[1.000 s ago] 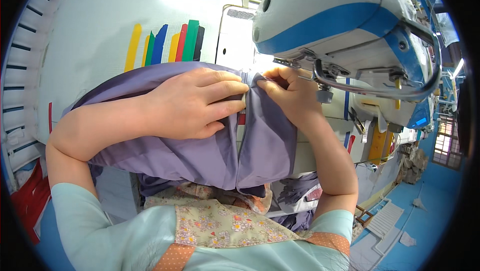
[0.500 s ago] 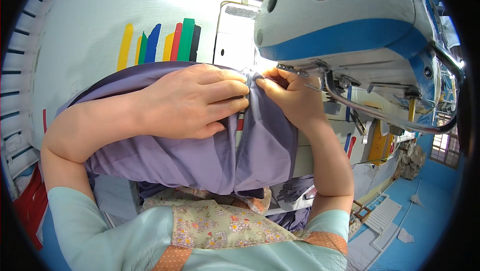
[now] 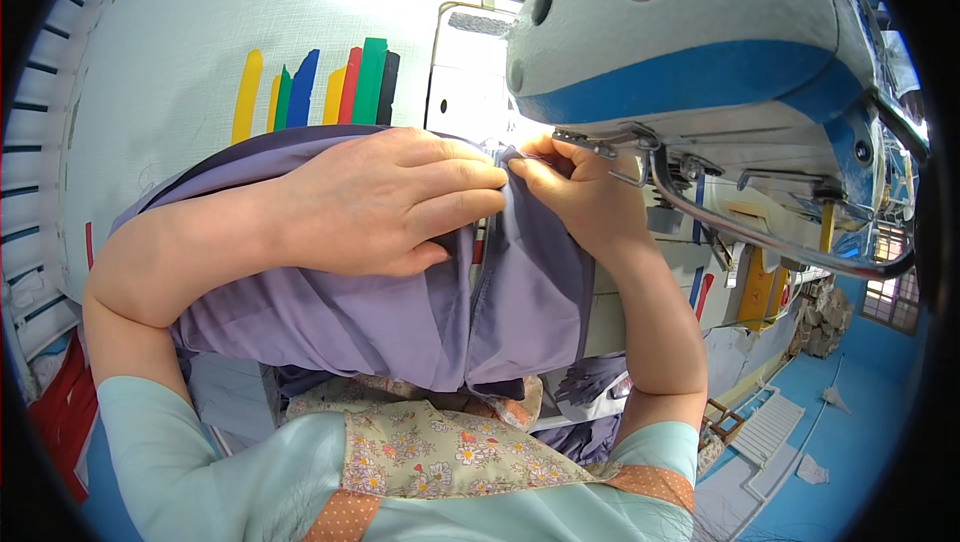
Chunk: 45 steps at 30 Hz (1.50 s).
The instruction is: Sewing a zipper and assembling fabric components of a purple garment using an industrial sewing machine.
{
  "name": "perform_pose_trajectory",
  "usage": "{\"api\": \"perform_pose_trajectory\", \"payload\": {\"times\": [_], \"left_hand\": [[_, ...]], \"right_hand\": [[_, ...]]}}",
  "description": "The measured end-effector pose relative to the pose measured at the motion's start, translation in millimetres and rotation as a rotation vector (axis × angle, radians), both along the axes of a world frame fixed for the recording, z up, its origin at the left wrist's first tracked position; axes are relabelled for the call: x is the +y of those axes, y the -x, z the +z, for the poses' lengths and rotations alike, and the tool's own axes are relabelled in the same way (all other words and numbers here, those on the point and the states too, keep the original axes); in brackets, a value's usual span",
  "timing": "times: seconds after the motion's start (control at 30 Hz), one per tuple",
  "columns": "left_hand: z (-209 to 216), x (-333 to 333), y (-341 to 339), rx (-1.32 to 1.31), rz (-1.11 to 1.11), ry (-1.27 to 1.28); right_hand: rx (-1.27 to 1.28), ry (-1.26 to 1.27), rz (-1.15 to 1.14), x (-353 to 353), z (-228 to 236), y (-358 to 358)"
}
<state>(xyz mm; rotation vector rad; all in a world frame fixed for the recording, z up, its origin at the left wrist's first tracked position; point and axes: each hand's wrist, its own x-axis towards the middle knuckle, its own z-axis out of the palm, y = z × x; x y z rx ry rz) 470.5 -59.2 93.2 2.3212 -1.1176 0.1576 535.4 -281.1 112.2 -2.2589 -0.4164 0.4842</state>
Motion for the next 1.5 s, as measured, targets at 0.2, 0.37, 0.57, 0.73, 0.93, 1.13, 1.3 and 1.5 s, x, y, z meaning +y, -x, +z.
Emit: {"api": "perform_pose_trajectory", "payload": {"times": [0.2,0.37,0.57,0.73,0.93,1.13,1.3,1.5], "left_hand": [[-0.6,-3.3,0.4,-0.046,0.015,-0.047],[0.3,-4.2,0.0,-0.055,0.011,-0.052],[2.2,-4.3,1.5,-0.037,0.049,-0.052],[3.0,-4.4,2.3,-0.003,0.054,-0.045],[2.2,-3.6,2.0,-0.004,0.059,-0.041],[3.8,-2.4,-0.4,-0.001,0.054,-0.054],[1.0,-2.5,-4.1,-0.004,0.062,-0.063],[2.7,-4.4,-13.9,-0.032,0.06,-0.049]], "right_hand": [[0.032,-0.087,-0.045,1.6,-3.8,2.8],[-0.042,-0.04,-0.049,5.1,-2.1,4.0],[0.087,-0.033,-0.046,-0.9,3.9,-1.6],[0.173,-0.072,-0.034,-34.3,2.6,2.1],[-0.59,-0.005,0.445,-42.9,-1.9,12.8],[-0.681,0.117,0.407,-27.1,-2.7,10.2],[-0.723,0.074,0.406,-27.1,-11.4,1.4],[-0.572,0.157,0.316,-40.2,-48.5,-15.2]]}}
